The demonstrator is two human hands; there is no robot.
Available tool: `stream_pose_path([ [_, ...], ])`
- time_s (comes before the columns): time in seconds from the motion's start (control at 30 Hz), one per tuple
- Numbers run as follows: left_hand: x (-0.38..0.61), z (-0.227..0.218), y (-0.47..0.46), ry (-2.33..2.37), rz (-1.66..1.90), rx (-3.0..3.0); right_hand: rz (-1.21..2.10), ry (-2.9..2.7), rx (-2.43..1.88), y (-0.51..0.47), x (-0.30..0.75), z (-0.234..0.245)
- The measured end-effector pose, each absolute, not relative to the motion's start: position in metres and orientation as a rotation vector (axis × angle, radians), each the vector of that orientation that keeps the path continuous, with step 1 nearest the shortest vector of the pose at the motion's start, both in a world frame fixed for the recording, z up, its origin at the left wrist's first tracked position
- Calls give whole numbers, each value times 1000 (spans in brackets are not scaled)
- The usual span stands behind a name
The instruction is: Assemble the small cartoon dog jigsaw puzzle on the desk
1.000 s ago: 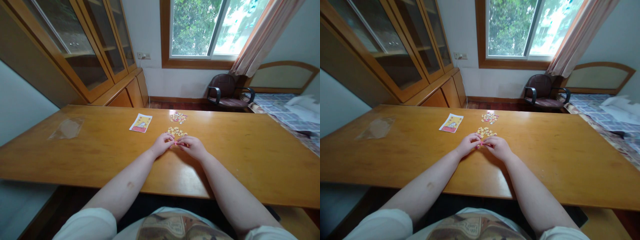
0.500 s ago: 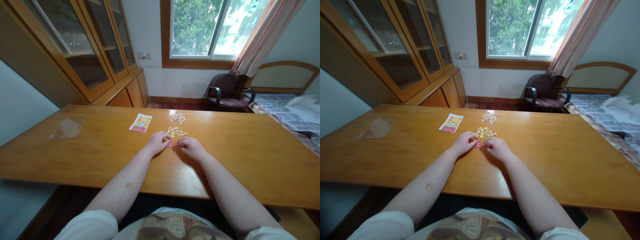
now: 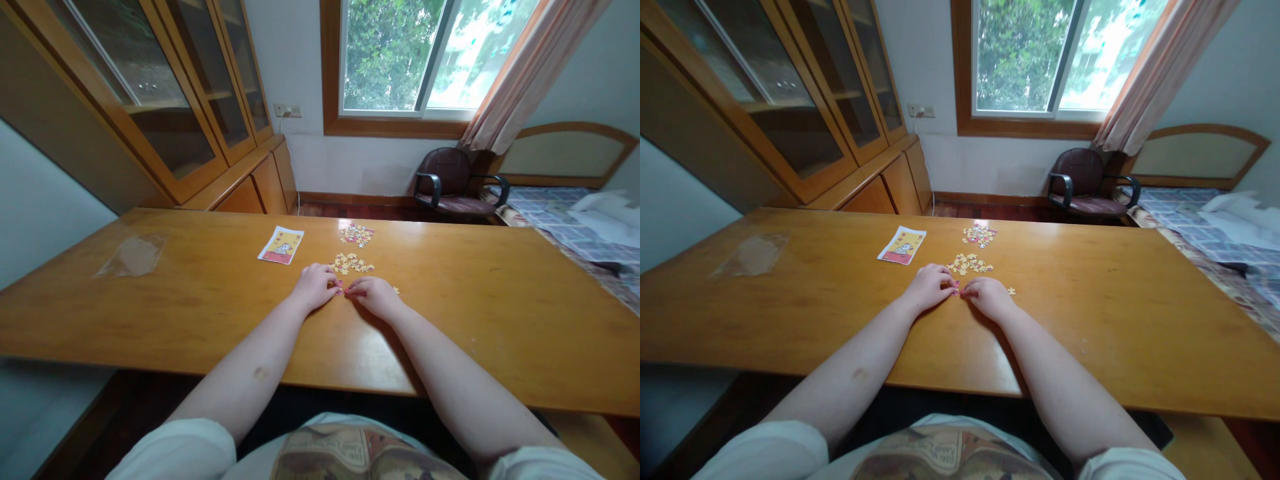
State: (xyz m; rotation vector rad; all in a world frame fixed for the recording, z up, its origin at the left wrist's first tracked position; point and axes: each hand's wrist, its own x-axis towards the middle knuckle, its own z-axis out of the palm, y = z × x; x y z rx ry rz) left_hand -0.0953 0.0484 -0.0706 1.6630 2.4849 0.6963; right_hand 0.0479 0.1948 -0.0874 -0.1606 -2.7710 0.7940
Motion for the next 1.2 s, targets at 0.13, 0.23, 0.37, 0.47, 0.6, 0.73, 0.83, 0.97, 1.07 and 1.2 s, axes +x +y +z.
stream_pose_path([
  [0.13,-96,-74,50,2487,709,1670,775,-2756,-147,193,45,-90],
  [0.23,-95,-74,50,2485,721,1669,757,-2762,-130,193,44,-91],
  [0.37,-94,-72,50,2469,749,1642,720,-2776,-92,194,43,-93],
  [0.47,-94,-72,50,2466,760,1640,700,-2786,-70,194,43,-92],
  [0.6,-94,-72,50,2476,733,1646,650,-2807,-50,194,43,-92],
  [0.73,-94,-71,50,2487,707,1654,596,-2848,-43,192,45,-88],
  [0.83,-94,-72,49,2484,715,1653,551,-2879,-37,190,47,-83],
  [0.97,-94,-73,49,2483,728,1642,500,-2897,-31,188,46,-82],
  [1.07,-94,-74,50,2492,729,1650,503,-2902,-48,187,45,-83],
  [1.2,-94,-75,50,2498,710,1661,614,-2868,-128,192,50,-77],
])
